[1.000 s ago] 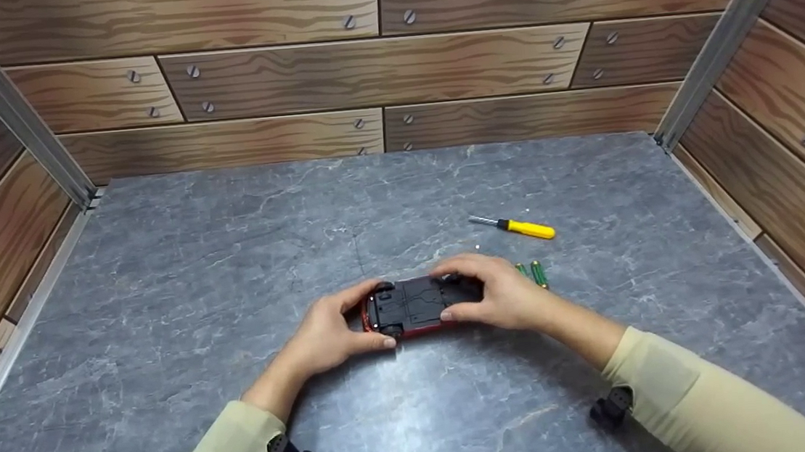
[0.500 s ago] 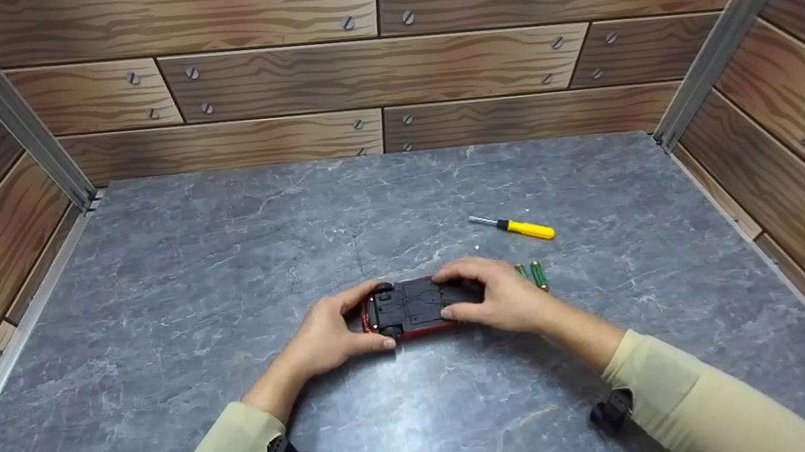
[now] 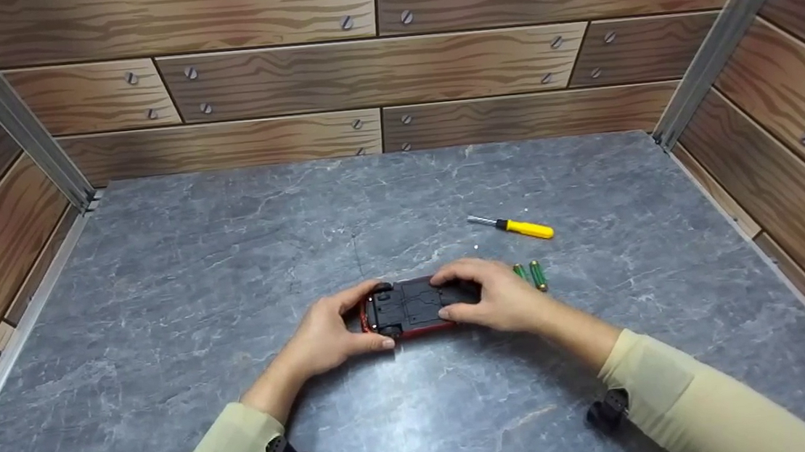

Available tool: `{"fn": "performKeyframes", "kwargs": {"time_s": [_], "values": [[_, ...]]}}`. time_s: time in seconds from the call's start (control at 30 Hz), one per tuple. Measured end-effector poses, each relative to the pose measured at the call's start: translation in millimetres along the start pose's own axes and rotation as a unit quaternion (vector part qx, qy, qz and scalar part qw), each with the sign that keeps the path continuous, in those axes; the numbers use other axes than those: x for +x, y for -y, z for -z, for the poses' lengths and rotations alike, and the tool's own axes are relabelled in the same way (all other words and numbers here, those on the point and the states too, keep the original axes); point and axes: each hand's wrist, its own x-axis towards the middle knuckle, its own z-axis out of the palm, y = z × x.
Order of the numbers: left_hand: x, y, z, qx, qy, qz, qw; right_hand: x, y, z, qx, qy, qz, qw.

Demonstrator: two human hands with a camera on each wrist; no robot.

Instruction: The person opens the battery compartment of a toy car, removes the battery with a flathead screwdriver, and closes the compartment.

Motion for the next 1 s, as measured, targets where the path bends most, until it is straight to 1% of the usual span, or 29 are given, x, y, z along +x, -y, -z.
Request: {"fn": "performKeyframes", "kwargs": {"time_s": [0.1, 0.27, 0.4, 0.57, 0.77, 0.9, 1.0], "values": [[0.3, 1.0, -0.4, -0.001, -0.001, -0.004, 1.0, -1, 0, -0.1, 0.0, 0.0, -0.001, 1.0], [-0.1, 1.0, -1.8, -0.003, -0.004, -0.004, 1.0, -4, -2, -0.1, 0.01, -0.006, 0.013, 1.0], [-1.1, 0.0, -3.3, 0.0, -0.003, 0.004, 1.0, -10, -6, 4.4, 0.018, -0.025, 0.017, 0.999], [-3.6, -3.2, -2.8, 0.011, 0.002, 0.014, 0.9998, -21, -12, 12.4, 0.031, -0.047, 0.008, 0.998], [-4.7, -8.8, 0.1, 0.03, 0.01, 0.012, 0.9994, -29, -18, 16.8, 0.049, -0.052, 0.008, 0.997], [-6.0, -13.3, 2.3, 0.04, 0.012, 0.015, 0.999, -33, -20, 18.3, 0.043, -0.05, 0.005, 0.998], [-8.9, -15.7, 4.4, 0.045, 0.004, 0.011, 0.9989, -35, -21, 19.4, 0.036, -0.049, -0.001, 0.998]]}}
